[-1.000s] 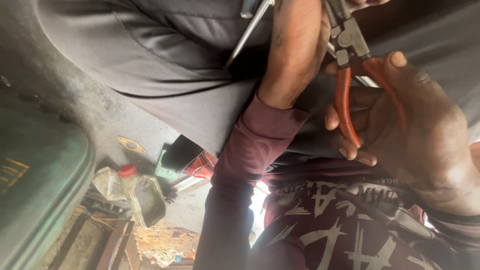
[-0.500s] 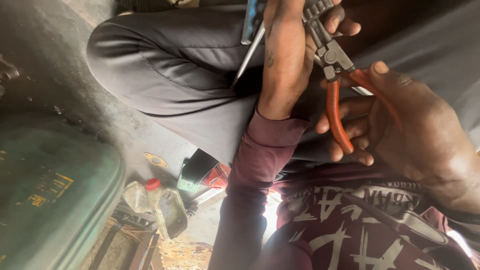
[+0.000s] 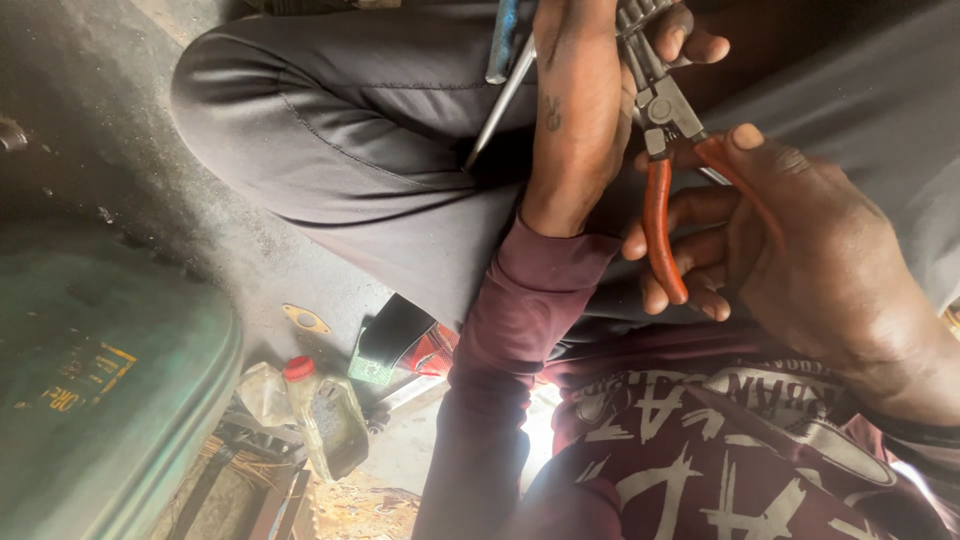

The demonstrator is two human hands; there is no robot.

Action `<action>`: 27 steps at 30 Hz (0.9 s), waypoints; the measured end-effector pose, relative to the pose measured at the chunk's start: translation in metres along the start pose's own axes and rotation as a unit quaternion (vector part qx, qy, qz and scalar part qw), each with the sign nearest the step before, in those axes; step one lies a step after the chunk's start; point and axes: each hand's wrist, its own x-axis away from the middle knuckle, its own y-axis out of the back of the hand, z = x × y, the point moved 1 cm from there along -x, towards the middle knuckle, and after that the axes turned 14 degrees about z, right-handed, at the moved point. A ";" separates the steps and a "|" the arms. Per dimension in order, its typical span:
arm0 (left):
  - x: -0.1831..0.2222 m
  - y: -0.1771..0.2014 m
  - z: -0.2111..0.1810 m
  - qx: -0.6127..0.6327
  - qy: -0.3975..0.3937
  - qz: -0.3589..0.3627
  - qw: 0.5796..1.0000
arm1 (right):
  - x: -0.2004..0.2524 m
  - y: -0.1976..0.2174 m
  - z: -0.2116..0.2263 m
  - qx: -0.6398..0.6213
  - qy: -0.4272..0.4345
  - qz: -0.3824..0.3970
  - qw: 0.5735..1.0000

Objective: The person uses pliers to remove a small metal ring from a gear and then uses the pliers to install a ring onto a different metal shaft.

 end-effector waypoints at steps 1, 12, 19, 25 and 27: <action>0.000 0.003 -0.001 0.001 -0.001 0.000 1.000 | 0.000 -0.001 0.001 0.001 0.000 0.000 1.000; 0.003 0.007 0.000 0.043 0.007 0.016 0.999 | -0.002 -0.008 0.006 0.053 -0.012 -0.030 0.998; 0.000 0.009 0.001 0.032 0.000 0.020 0.999 | -0.010 -0.009 0.008 0.046 -0.013 -0.047 0.998; -0.009 0.006 -0.009 0.029 0.032 -0.023 0.999 | -0.019 -0.014 0.018 0.041 0.002 -0.026 0.999; -0.014 0.015 -0.004 0.054 0.023 -0.006 0.998 | -0.022 -0.016 0.021 0.046 -0.038 -0.076 0.995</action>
